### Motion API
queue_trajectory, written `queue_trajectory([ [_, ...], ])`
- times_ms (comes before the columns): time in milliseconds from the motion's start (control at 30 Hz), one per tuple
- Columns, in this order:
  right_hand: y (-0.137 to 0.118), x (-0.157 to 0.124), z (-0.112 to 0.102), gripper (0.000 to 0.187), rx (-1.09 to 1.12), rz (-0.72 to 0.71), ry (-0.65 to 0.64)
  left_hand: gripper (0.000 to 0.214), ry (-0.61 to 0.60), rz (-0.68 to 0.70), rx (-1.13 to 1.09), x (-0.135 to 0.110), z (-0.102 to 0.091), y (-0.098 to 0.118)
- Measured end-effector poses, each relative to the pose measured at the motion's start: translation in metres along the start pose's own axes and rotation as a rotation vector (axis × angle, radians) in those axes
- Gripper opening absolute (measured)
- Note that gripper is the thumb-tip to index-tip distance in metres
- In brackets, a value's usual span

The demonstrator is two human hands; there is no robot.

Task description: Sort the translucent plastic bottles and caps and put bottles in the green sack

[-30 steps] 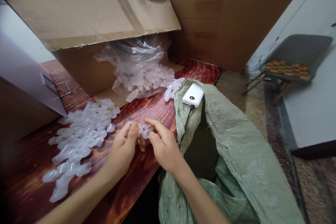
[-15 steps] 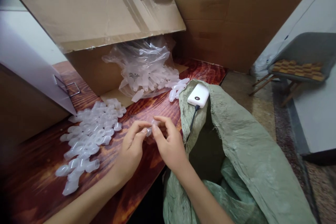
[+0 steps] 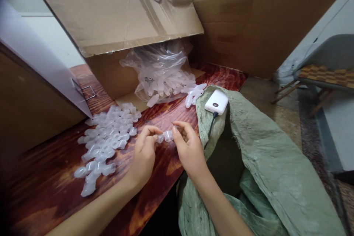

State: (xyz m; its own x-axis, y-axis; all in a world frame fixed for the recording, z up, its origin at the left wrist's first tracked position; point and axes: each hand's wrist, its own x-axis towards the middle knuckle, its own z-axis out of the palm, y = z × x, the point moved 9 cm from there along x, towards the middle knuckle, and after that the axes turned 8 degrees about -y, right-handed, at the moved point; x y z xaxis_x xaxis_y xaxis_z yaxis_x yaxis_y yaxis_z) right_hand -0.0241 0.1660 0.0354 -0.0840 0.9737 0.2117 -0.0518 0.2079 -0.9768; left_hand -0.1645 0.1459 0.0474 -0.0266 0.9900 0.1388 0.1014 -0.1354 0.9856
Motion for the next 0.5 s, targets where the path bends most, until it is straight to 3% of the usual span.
queue_trajectory([
  [267,0.0,-0.005,0.0,0.025,0.058,-0.112,-0.087,0.014,-0.092,0.026,-0.05,0.006,0.009,-0.002],
  [500,0.004,-0.005,0.001,0.026,0.097,-0.077,-0.11,0.021,-0.272,0.12,0.039,0.003,0.028,0.006],
])
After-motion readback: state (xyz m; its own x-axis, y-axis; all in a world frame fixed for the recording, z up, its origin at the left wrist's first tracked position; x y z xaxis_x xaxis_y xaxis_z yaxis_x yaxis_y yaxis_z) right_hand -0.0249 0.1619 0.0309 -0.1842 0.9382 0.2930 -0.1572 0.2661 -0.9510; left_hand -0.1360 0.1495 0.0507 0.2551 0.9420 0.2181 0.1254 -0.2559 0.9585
